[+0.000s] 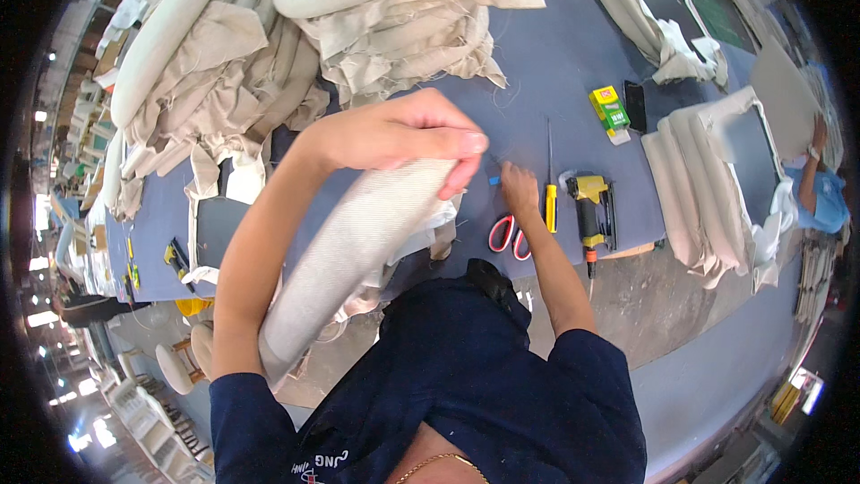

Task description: The person wraps a cylindrical foam cushion with beige fabric, using a staple gun to secure the material to the foam. They trim excess fabric with scissors and smooth the surface to ensure a tight fit. The process involves repeated folding, stapling, and cutting to finish the cushion cover.

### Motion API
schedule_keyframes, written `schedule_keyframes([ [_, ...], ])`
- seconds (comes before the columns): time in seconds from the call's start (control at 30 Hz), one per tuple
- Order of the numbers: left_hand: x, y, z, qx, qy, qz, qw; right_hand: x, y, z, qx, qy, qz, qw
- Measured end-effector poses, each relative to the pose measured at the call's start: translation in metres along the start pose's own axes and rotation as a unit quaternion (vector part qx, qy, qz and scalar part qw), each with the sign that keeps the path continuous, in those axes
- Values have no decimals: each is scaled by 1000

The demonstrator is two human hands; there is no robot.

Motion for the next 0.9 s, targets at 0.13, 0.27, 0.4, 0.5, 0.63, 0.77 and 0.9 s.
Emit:
schedule_keyframes([
  [0.13, -6, 0, -3, 44, 9, -26, 999, 2, -34, 12, 78, -20, 130, 988],
  [0.27, -19, 9, -6, 32, -31, -156, 987, 10, -125, -1, 86, 115, 297, 944],
  [0.4, -21, 20, 8, -4, -1, -199, 980, 44, -200, -54, 132, 280, 589, 746],
  [0.5, -26, 21, 12, 5, 30, -201, 979, -12, -285, -81, 253, 305, 769, 501],
  [0.63, -22, 10, 12, 20, 100, -157, 982, -35, -328, -118, 231, 216, 668, 673],
  [0.77, -14, 3, 3, 7, 157, -141, 978, -57, -387, -134, 279, 139, 479, 821],
  [0.9, -15, 0, -6, -2, 162, -165, 973, -118, -446, -101, 300, 166, 445, 827],
])
Point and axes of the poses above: each hand's wrist, its own z-axis towards the middle knuckle, its own y-axis out of the palm, x = y × z, the point moved 9 cm from there along z, towards the middle knuckle, and after that the axes turned 3 degrees about x, right-handed, at the moved point
